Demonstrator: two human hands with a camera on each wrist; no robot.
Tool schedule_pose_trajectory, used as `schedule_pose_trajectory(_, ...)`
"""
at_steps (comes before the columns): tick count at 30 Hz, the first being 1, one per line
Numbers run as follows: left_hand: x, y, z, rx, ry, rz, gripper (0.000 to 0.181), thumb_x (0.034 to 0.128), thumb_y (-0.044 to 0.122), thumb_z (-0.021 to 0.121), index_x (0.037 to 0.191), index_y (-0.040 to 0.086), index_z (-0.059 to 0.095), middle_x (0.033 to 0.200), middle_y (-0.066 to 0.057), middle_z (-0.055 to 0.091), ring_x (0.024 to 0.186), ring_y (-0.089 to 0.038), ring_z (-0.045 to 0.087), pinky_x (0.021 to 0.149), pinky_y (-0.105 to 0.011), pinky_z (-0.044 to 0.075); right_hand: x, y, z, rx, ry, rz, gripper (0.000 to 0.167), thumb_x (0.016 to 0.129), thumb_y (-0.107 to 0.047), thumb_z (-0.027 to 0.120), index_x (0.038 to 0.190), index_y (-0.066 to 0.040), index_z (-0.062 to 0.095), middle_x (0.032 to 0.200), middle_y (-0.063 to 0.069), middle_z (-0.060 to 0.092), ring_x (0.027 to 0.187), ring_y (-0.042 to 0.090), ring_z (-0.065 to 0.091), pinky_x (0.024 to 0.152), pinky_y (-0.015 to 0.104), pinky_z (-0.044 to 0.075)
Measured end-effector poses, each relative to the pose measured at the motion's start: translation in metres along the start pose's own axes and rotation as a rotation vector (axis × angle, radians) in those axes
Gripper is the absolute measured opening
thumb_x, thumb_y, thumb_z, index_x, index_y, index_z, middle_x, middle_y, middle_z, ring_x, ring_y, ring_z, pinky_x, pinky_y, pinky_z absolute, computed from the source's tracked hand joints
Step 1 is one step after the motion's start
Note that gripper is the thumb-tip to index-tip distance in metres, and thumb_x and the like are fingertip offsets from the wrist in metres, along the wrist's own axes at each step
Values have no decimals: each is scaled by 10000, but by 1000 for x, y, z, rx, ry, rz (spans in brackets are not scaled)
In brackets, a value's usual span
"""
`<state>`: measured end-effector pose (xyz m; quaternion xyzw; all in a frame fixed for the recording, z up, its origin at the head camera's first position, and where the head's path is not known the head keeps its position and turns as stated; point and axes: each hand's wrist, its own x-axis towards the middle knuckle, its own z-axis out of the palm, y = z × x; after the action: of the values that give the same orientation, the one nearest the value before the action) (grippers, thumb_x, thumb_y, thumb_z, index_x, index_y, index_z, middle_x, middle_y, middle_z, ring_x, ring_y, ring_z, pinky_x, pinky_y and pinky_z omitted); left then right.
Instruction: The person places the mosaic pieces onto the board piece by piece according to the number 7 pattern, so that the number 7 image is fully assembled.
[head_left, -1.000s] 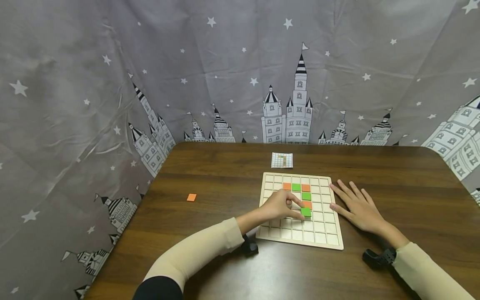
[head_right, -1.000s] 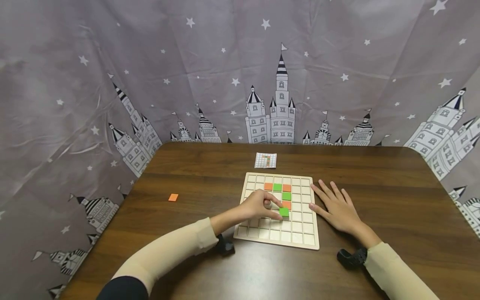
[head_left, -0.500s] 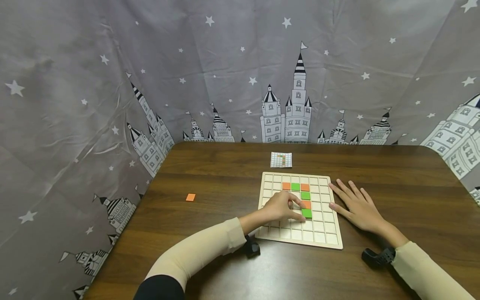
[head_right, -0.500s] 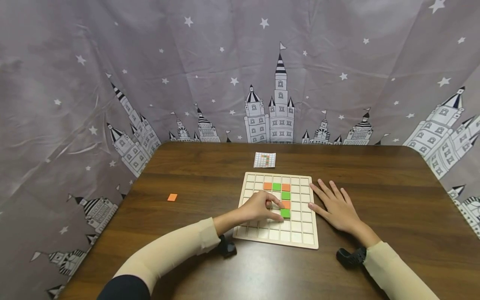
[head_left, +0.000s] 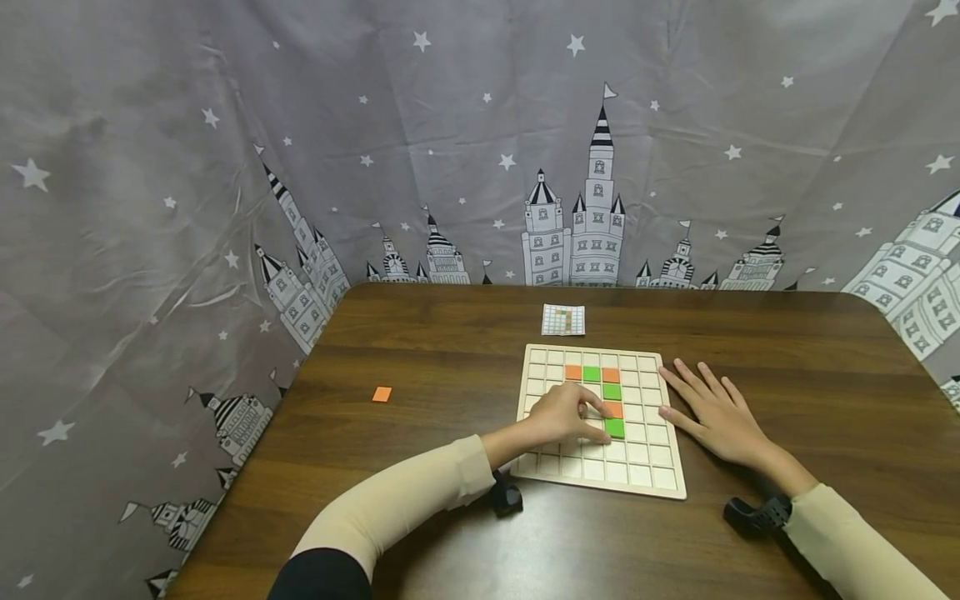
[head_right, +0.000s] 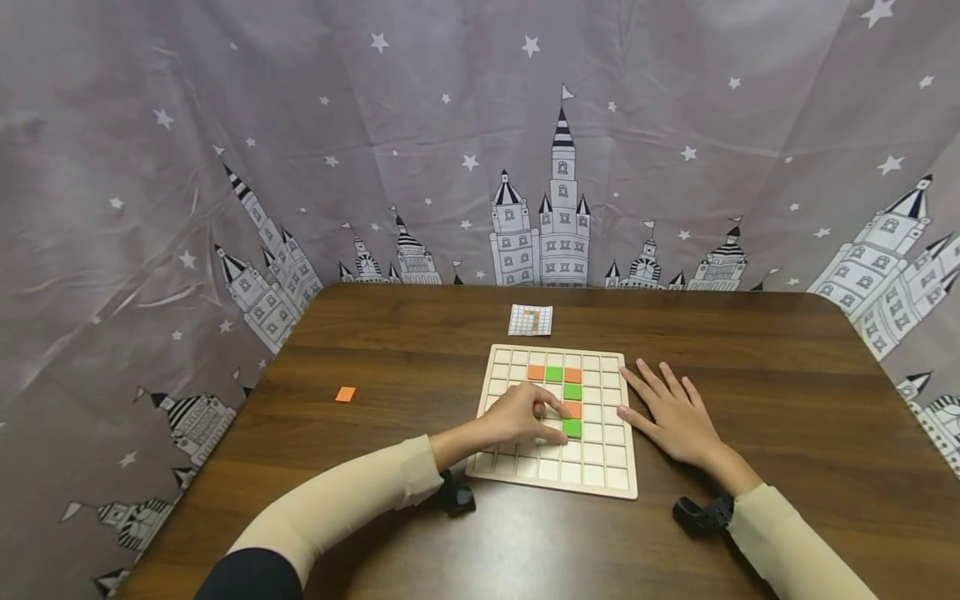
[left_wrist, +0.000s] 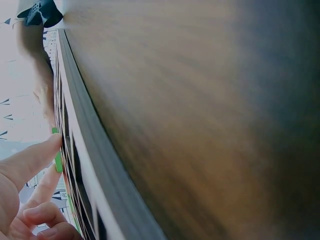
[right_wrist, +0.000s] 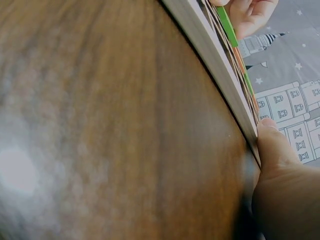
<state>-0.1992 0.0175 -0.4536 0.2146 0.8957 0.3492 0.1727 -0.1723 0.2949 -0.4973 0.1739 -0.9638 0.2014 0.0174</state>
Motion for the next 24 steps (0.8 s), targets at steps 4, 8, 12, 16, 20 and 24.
schedule_pose_trajectory(4, -1, 1, 0, 7, -5, 1, 281, 727, 266, 914, 984, 238, 802, 687, 60, 481, 564, -55, 373, 455, -203, 266, -1, 0, -1, 2, 5, -3, 685, 1027, -464, 503, 1600, -192, 243, 1619, 197, 200, 1456, 486, 118, 1093, 686, 61)
schedule_pose_trajectory(8, -1, 1, 0, 13, -7, 1, 277, 731, 273, 912, 984, 246, 802, 706, 55, 494, 573, -57, 385, 458, -206, 277, -1, -1, -2, 0, -3, 0, 689, 1026, -466, 504, 1601, -191, 241, 1620, 195, 198, 1458, 483, 117, 1093, 687, 63)
schedule_pose_trajectory(12, 0, 0, 0, 22, -4, -4, 278, 724, 285, 915, 977, 260, 802, 719, 60, 500, 590, -59, 394, 470, -210, 283, 0, -2, -2, 2, -11, 3, 694, 1028, -470, 499, 1604, -193, 228, 1624, 191, 189, 1460, 479, 111, 1093, 686, 61)
schedule_pose_trajectory(16, -1, 1, 1, 31, -1, -8, 288, 721, 289, 917, 983, 262, 801, 729, 69, 503, 597, -57, 395, 477, -211, 283, -1, -2, -3, 3, -11, 3, 696, 1027, -470, 500, 1604, -192, 227, 1625, 191, 183, 1462, 478, 106, 1096, 684, 57)
schedule_pose_trajectory(20, -1, 2, 1, 28, 1, -12, 291, 720, 285, 918, 986, 262, 802, 704, 68, 493, 574, -54, 380, 463, -206, 271, -1, -3, -3, 4, -11, 4, 696, 1027, -471, 499, 1603, -189, 230, 1626, 192, 181, 1461, 481, 104, 1098, 683, 54)
schedule_pose_trajectory(24, -1, 2, 1, 23, 4, -15, 297, 720, 283, 918, 991, 259, 801, 704, 62, 495, 567, -56, 381, 460, -207, 272, -1, -3, -3, 3, -11, 2, 694, 1027, -472, 498, 1603, -189, 232, 1625, 193, 183, 1461, 481, 104, 1098, 683, 54)
